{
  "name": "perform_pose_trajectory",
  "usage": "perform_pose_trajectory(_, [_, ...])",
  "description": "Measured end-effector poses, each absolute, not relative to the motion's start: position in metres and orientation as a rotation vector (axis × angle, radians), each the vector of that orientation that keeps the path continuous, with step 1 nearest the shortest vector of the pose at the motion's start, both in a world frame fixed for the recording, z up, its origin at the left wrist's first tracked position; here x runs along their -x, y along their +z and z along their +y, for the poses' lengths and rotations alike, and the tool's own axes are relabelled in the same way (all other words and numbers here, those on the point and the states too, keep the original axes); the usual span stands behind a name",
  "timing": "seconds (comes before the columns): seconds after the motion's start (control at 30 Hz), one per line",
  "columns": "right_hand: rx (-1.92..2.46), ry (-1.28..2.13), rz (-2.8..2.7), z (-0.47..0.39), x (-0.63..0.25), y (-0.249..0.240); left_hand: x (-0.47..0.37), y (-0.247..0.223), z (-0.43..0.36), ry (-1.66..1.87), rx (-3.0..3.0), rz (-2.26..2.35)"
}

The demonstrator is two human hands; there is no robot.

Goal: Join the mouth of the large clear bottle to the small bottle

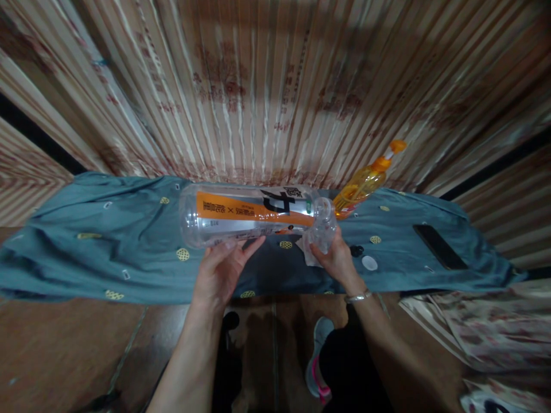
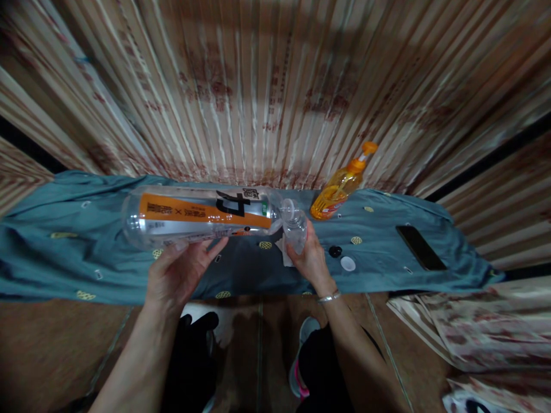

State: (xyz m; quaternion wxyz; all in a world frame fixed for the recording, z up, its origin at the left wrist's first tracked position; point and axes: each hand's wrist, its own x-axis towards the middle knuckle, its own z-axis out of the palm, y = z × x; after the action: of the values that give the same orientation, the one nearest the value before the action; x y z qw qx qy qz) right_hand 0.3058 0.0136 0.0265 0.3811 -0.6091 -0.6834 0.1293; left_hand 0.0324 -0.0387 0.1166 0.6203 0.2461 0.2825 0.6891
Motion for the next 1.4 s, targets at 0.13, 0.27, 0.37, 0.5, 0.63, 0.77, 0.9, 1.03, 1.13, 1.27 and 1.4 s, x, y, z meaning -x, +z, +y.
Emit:
perform_pose_trajectory(0.13, [1.579, 0.341, -1.739, 0.014, -0.306, 0.025, -0.032, 0.116, -0.039, 1.587, -0.57, 0.664])
perform_pose_trajectory(0.27, [1.602, 0.326, -1.736, 0.014, -0.307, 0.024, -0.031, 0.116, -0.039, 1.585, -0.584, 0.66])
perform_pose_trajectory(0.37, [1.584, 0.31, -1.747, 0.013, -0.307, 0.025, -0.03, 0.114, -0.039, 1.576, -0.599, 0.644])
perform_pose_trajectory(0.5, [1.571, 0.307, -1.756, 0.014, -0.307, 0.026, -0.03, 0.115, -0.039, 1.586, -0.589, 0.659])
perform_pose_trajectory(0.63, [1.557, 0.298, -1.755, 0.014, -0.308, 0.024, -0.033, 0.12, -0.039, 1.597, -0.584, 0.674])
perform_pose_trajectory(0.77, [1.553, 0.3, -1.759, 0.014, -0.309, 0.023, -0.034, 0.122, -0.039, 1.615, -0.577, 0.68])
perform_pose_trajectory(0.9, [1.582, 0.323, -1.761, 0.014, -0.308, 0.026, -0.035, 0.122, -0.039, 1.619, -0.56, 0.678])
perform_pose_trajectory(1.03, [1.6, 0.349, -1.754, 0.013, -0.306, 0.029, -0.035, 0.124, -0.039, 1.62, -0.567, 0.684])
perform_pose_trajectory(1.13, [1.588, 0.333, -1.759, 0.013, -0.306, 0.029, -0.035, 0.124, -0.039, 1.607, -0.578, 0.693])
perform_pose_trajectory(1.27, [1.565, 0.337, -1.75, 0.013, -0.306, 0.029, -0.035, 0.124, -0.039, 1.606, -0.579, 0.686])
perform_pose_trajectory(1.4, [1.559, 0.339, -1.746, 0.014, -0.307, 0.026, -0.037, 0.124, -0.039, 1.622, -0.565, 0.676])
